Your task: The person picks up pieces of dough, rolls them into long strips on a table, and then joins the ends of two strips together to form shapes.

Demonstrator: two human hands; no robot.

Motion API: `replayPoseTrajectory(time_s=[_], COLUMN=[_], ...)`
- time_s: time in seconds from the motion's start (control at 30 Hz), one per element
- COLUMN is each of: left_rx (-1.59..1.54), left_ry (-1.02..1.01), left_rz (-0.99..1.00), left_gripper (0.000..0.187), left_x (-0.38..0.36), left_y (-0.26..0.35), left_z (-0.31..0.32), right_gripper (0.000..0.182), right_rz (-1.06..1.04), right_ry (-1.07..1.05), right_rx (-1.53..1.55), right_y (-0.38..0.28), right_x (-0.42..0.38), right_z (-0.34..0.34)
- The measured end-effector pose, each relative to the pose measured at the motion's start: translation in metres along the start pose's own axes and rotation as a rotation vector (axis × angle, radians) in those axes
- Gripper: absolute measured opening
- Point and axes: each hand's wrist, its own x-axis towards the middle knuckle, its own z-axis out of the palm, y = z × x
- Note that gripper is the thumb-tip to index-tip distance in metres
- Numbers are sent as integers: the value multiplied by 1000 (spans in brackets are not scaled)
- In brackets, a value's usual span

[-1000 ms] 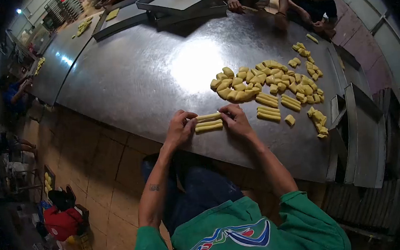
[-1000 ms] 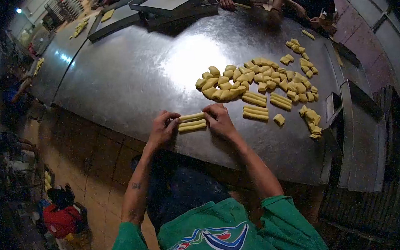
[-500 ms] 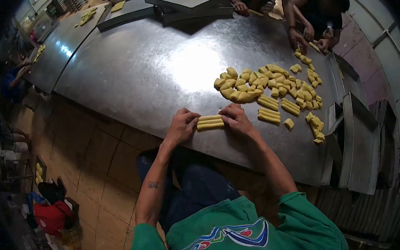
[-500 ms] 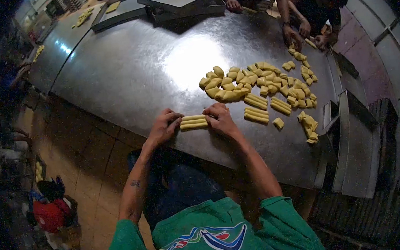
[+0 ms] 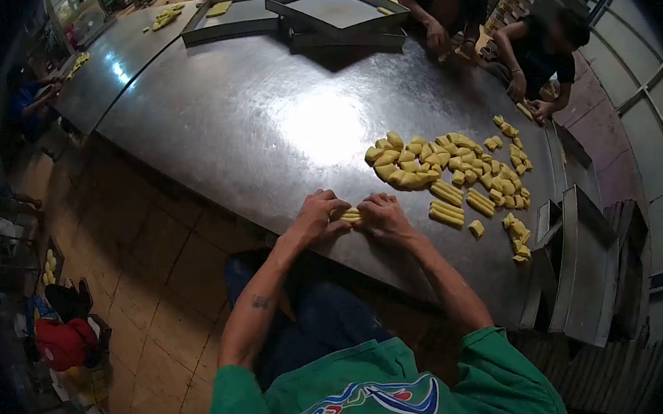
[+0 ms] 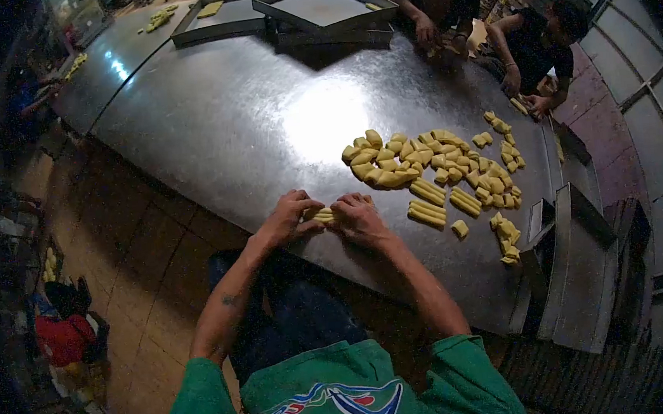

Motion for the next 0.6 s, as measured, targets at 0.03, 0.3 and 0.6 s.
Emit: replayPoseTrajectory(time_s=[0.03, 0.3, 0.6], left_rx=[-19, -47, -793], left_ry=[44, -215, -160], left_rz=[10, -162, -512], left_gripper=[51, 44, 34], left_x=[-1, -2, -26], left_y=[3, 14, 84], left_z=[-2, -11, 14], right_gripper=[42, 35, 29], right_rz=[16, 48, 691], right_ry=[-22, -55, 167], right_rx=[41, 4, 1054], right_y=[-1, -6, -48], right_x=[1, -28, -79], right_z=[-4, -13, -24])
